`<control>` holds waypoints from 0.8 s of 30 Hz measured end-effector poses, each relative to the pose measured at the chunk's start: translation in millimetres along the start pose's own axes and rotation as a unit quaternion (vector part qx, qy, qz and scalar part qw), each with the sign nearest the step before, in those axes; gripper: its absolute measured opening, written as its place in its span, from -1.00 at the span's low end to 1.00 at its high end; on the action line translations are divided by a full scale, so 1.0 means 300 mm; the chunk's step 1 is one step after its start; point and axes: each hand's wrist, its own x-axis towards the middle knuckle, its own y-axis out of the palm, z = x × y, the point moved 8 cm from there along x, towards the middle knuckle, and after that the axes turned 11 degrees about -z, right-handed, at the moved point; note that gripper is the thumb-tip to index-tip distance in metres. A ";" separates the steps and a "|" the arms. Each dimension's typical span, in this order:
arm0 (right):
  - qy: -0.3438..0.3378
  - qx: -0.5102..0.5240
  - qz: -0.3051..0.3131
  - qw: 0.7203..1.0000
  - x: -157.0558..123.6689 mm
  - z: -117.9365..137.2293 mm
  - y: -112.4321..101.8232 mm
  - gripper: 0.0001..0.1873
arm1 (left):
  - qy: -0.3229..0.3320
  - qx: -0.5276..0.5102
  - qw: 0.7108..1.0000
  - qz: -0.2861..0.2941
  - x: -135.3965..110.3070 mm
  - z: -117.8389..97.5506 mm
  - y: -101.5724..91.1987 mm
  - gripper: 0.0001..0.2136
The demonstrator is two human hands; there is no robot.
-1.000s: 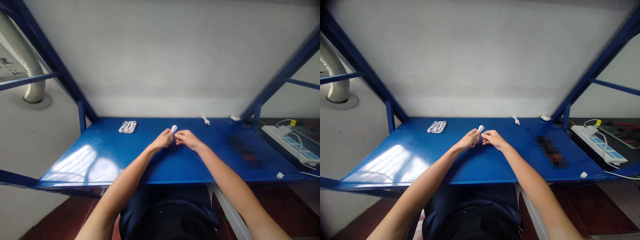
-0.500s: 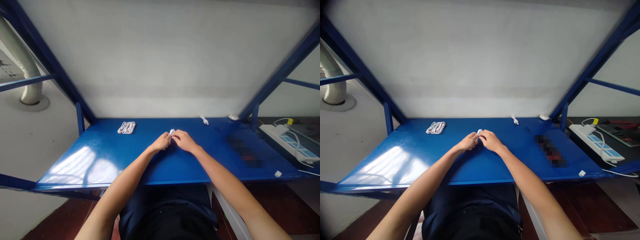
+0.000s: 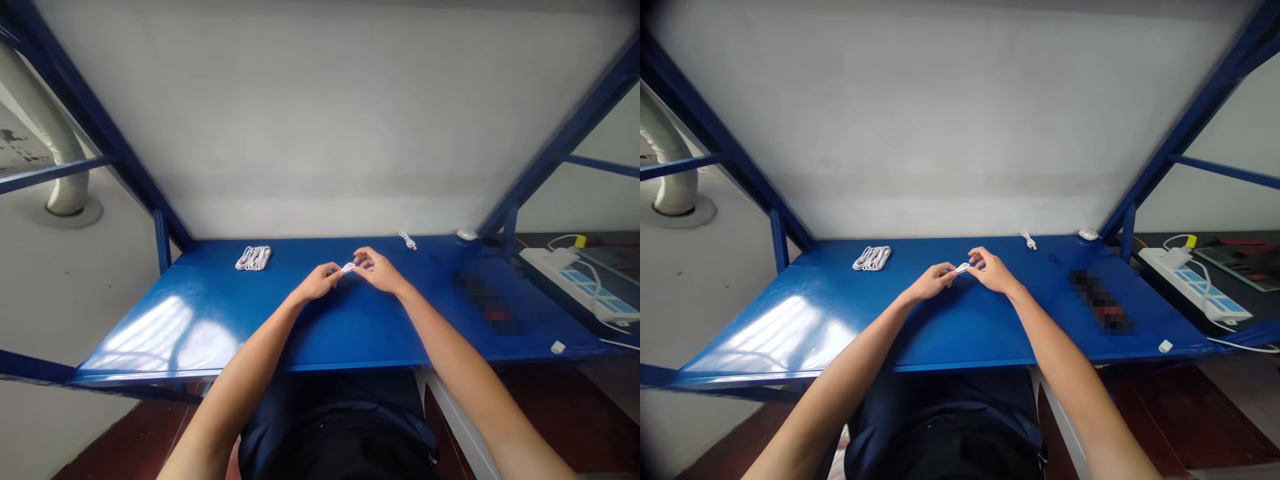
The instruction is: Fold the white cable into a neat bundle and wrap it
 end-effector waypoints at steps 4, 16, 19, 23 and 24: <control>-0.028 0.005 0.051 0.998 -0.004 0.017 0.021 -0.81 | 0.000 -0.001 1.000 0.012 0.002 0.006 -0.005 -0.69; -0.019 -0.138 -0.013 0.990 0.012 -0.090 0.047 -0.87 | 0.124 0.300 0.938 -0.120 0.019 0.012 -0.093 -0.86; -0.031 -0.180 -0.013 0.983 0.011 -0.098 0.065 -0.85 | 0.094 0.366 0.920 -0.108 0.023 0.031 -0.074 -0.81; -0.014 -0.195 -0.006 0.981 0.005 -0.110 0.072 -0.78 | 0.075 0.390 0.913 -0.097 0.027 0.045 -0.062 -0.73; -0.014 -0.197 -0.001 0.980 0.002 -0.112 0.073 -0.77 | 0.075 0.387 0.914 -0.097 0.028 0.048 -0.064 -0.72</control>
